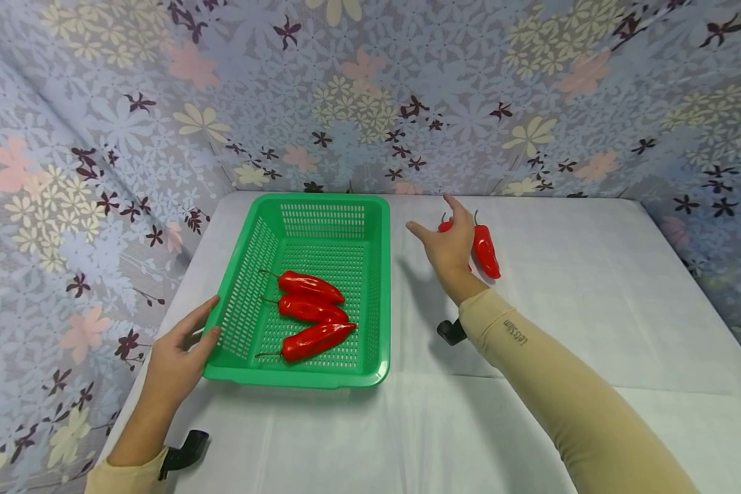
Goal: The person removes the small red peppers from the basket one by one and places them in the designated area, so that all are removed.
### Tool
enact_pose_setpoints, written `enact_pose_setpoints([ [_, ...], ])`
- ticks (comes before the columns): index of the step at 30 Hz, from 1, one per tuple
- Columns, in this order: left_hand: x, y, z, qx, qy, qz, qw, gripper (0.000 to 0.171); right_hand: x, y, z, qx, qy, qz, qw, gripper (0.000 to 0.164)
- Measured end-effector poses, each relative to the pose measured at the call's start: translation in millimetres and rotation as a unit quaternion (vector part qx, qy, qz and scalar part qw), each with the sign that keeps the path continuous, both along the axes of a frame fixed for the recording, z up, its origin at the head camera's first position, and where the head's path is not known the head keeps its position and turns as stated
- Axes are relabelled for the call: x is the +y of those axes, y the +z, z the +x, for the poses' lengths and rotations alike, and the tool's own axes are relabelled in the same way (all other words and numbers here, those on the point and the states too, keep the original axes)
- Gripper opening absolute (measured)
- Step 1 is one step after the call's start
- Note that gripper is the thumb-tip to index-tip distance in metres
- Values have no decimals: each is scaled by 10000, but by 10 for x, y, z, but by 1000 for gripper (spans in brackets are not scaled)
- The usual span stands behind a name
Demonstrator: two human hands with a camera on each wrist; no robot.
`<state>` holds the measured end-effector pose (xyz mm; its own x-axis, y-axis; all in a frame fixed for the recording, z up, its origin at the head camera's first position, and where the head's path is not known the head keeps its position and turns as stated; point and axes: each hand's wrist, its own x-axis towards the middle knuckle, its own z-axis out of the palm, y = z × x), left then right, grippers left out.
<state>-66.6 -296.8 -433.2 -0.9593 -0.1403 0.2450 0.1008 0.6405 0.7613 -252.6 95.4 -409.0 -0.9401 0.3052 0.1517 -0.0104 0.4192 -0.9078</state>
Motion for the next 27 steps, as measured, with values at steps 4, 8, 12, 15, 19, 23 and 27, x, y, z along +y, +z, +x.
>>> enact_pose_setpoints([
  [4,6,4,0,-10,-5,37,10000,47,14,60,-15,129,94,74,9998,82],
  [8,5,3,-4,8,-1,17,10000,47,4,124,-35,147,192,-42,9997,83],
  [12,3,1,-4,11,2,-21,10000,48,-37,189,-44,103,290,-186,9994,82],
  [15,3,1,-3,7,11,-25,10000,47,-83,241,-54,143,325,-207,9992,82],
  [19,-1,2,-5,-29,17,-4,10000,47,-153,337,-68,228,434,-258,9985,82],
  [23,-2,-2,-10,-72,10,42,10000,48,-238,439,-75,271,618,-453,9967,82],
  [27,-2,-7,-12,-64,-8,50,10000,48,-334,516,-60,213,807,-652,9944,83],
])
